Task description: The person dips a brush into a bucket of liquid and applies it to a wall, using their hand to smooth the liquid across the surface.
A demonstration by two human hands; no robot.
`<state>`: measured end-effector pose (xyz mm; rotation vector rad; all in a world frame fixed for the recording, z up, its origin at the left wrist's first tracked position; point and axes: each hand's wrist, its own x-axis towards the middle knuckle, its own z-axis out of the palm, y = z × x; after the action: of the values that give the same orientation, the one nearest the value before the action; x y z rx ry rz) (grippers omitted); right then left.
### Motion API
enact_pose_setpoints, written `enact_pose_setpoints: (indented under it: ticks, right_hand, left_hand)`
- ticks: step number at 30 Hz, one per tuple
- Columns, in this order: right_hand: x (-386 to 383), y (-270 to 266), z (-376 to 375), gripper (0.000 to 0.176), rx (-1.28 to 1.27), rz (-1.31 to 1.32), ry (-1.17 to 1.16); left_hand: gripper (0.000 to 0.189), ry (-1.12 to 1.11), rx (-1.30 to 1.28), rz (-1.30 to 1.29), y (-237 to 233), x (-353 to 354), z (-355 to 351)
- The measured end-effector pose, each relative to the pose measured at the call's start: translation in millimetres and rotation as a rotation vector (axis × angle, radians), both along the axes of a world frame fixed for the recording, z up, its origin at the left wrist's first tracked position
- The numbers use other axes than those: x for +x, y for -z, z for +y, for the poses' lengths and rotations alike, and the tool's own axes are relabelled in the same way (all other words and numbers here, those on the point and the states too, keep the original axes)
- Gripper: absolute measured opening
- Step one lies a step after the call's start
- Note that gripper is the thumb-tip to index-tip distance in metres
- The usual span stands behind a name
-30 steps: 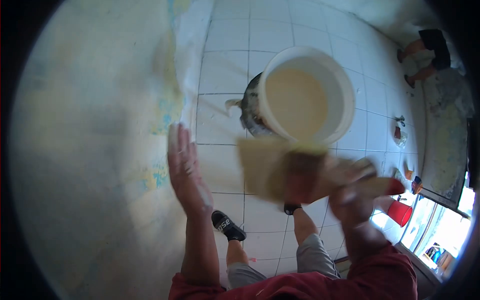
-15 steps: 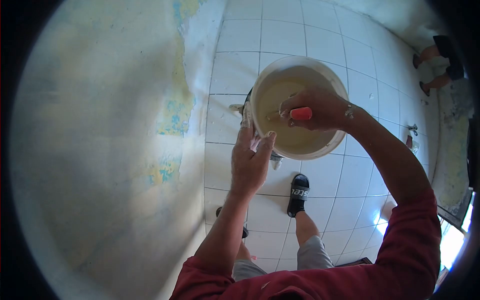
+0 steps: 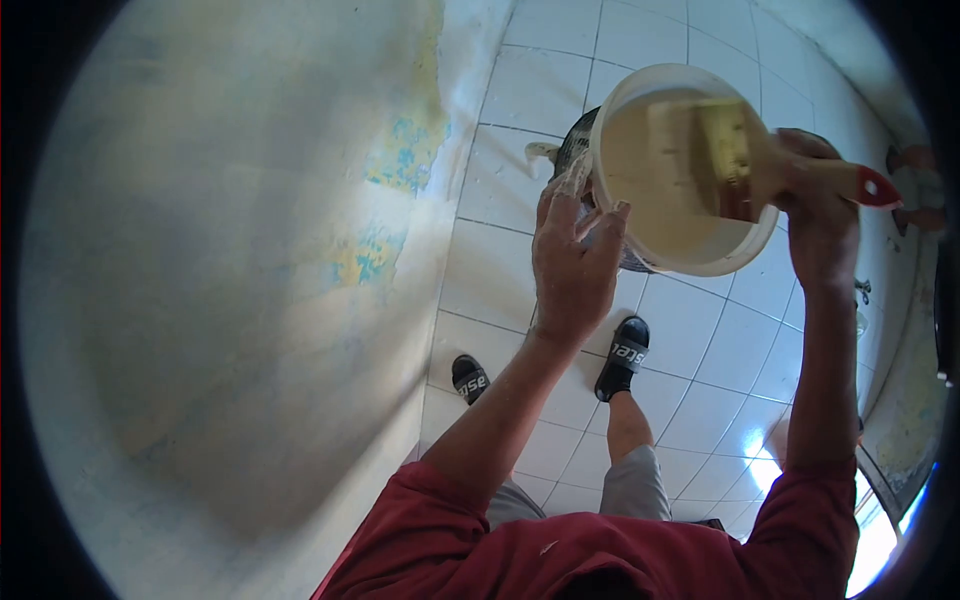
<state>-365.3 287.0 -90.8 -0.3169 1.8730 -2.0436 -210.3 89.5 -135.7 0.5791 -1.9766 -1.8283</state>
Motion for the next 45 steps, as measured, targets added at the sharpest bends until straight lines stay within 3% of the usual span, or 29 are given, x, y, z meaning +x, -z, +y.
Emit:
enact_pose_setpoints:
  ticks: [1, 2, 4, 5, 6, 8, 11, 12, 13, 15, 20, 26, 31, 34, 36, 38, 42, 44, 45]
  right_hand:
    - [-3.0, 4.0, 12.9, 0.038, -0.17, -0.078, -0.021]
    - [0.1, 6.7, 19.6, 0.038, -0.173, -0.087, -0.025]
    - [17.5, -0.8, 28.2, 0.039, -0.697, -0.275, -0.04]
    - [32.4, -3.6, 27.0, 0.04, -0.885, -0.241, -0.281]
    - [50.9, -8.6, 31.8, 0.035, -0.918, -0.374, -0.125]
    - [94.2, 0.7, 38.0, 0.044, -0.867, -0.278, 0.018]
    - [164.4, 3.7, 14.0, 0.04, -0.97, -0.551, -0.017]
    - [188.6, 20.1, 7.4, 0.038, -0.952, -0.582, 0.04]
    - [214.6, 44.2, -8.5, 0.036, -1.041, -0.433, 0.102]
    - [252.6, 76.9, -26.0, 0.037, -0.935, -0.811, 0.179]
    - [304.1, 209.1, -115.7, 0.027, -0.887, -1.107, 0.281]
    - [312.4, 348.5, -259.7, 0.031, -0.817, -1.07, 0.312]
    - [309.2, 371.4, -358.4, 0.03, -0.899, -1.076, 0.288]
    - [315.8, 391.8, -374.1, 0.029, -0.726, -0.945, 0.24]
    - [320.8, 413.8, -365.9, 0.027, -0.557, -0.835, 0.389]
    - [325.6, 425.0, -361.8, 0.026, -0.44, -0.753, 0.367]
    - [319.0, 373.2, -366.8, 0.026, -0.462, -0.755, 0.284]
    - [309.7, 315.5, -368.2, 0.022, -0.458, -0.566, 0.175]
    - [306.6, 292.5, -368.1, 0.028, -0.432, -0.308, 0.147]
  left_hand:
    - [0.041, -0.007, -0.004, -0.008, 1.4, 6.5, -0.7]
    - [0.043, -0.049, -0.012, -0.006, 3.8, 15.1, -2.4]
    - [0.045, -0.091, -0.023, -0.011, 8.3, 34.9, -8.9]
    - [0.046, -0.164, -0.006, -0.035, 10.3, 46.1, -15.2]
    - [0.048, -0.236, 0.012, -0.056, 13.5, 57.5, -23.9]
    - [0.044, -0.24, -0.2, -0.205, 26.6, 88.0, -52.9]
    - [0.045, -0.435, -0.008, -0.2, 36.9, 121.3, -93.6]
    - [0.045, -0.47, 0.011, -0.214, 39.9, 131.8, -107.8]
    - [0.044, -0.475, 0.026, -0.191, 45.2, 140.7, -120.4]
    - [0.046, -0.454, 0.08, -0.152, 62.2, 160.7, -145.2]
    - [0.056, -0.388, 0.102, -0.194, 109.1, 189.1, -190.4]
    - [0.062, -0.411, -0.023, 0.004, 140.0, 235.8, -170.9]
    - [0.065, -0.429, 0.041, 0.011, 176.8, 263.9, -157.7]
    - [0.067, -0.374, 0.012, 0.06, 192.9, 259.3, -176.2]
    - [0.069, -0.335, -0.012, 0.085, 197.4, 252.6, -188.7]
    - [0.067, -0.319, 0.01, 0.047, 195.2, 249.2, -196.1]
    - [0.066, -0.388, 0.053, 0.048, 181.3, 246.9, -194.8]
    - [0.065, -0.453, 0.131, 0.049, 170.8, 248.3, -185.5]
    - [0.065, -0.454, 0.133, 0.058, 166.1, 249.3, -184.0]
